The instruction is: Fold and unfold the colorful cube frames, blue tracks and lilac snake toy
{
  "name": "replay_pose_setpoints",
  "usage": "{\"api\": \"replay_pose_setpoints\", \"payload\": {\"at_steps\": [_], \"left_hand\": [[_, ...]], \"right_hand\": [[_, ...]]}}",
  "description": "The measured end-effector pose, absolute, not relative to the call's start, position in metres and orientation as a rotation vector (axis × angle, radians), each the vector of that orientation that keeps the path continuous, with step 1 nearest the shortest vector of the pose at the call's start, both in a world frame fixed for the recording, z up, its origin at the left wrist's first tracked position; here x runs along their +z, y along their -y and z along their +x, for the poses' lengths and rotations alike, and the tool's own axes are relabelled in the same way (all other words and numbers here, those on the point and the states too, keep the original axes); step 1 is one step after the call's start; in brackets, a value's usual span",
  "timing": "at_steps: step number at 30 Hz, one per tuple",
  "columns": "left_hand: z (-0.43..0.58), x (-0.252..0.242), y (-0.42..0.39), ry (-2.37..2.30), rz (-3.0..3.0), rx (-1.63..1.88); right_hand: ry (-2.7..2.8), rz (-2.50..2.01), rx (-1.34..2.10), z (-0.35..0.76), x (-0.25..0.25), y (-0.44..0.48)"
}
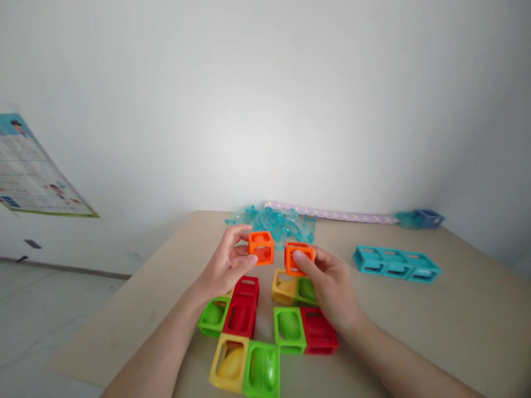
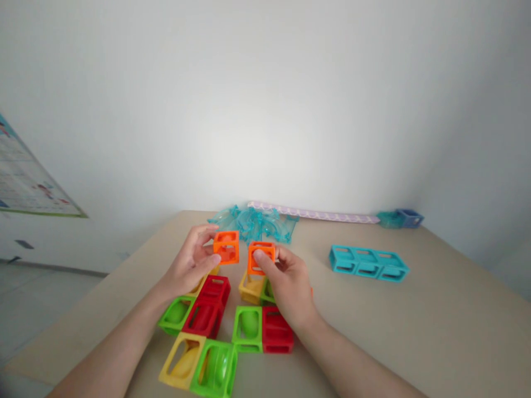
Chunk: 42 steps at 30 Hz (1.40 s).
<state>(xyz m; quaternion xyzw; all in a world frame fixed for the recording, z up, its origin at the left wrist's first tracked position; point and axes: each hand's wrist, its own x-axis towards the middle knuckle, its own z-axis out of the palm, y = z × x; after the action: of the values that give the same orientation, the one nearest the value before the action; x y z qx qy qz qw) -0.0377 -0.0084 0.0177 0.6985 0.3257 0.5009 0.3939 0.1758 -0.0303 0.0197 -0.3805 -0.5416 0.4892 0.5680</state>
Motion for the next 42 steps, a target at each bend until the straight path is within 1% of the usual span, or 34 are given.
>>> {"api": "replay_pose_setpoints", "payload": {"at_steps": [5,11,16,22,25,30,35,42], "left_hand": [[-0.038,0.023,0.012,-0.88,1.76,1.084],[-0.038,0.017,0.004,-1.003,1.814,1.184],[-0.039,0.016,0.004,-1.012,1.867,1.225],[-0.039,0.022,0.009,-1.026,1.954,1.175],[-0.039,0.023,0.012,-1.001,1.984,1.145],[-0.04,0.026,0.016,-0.95,2.145,1.041],[-0.04,0.03,0.015,-0.947,2.294,1.043],[-0.04,0.029,0.012,-0.979,2.358,1.082]], "right_hand": [[1.438,-0.87,1.044,0.178,0.022,0.031],[1.642,-0.819,0.996,0.177,0.022,0.035],[1.753,-0.776,0.942,0.176,0.024,0.035],[1.777,-0.81,0.945,0.176,0.023,0.034],[1.723,-0.821,1.012,0.175,0.022,0.034],[1.521,-0.835,1.269,0.173,0.022,0.034],[1.525,-0.807,1.352,0.172,0.023,0.035],[1.525,-0.815,1.402,0.174,0.019,0.034]]}}
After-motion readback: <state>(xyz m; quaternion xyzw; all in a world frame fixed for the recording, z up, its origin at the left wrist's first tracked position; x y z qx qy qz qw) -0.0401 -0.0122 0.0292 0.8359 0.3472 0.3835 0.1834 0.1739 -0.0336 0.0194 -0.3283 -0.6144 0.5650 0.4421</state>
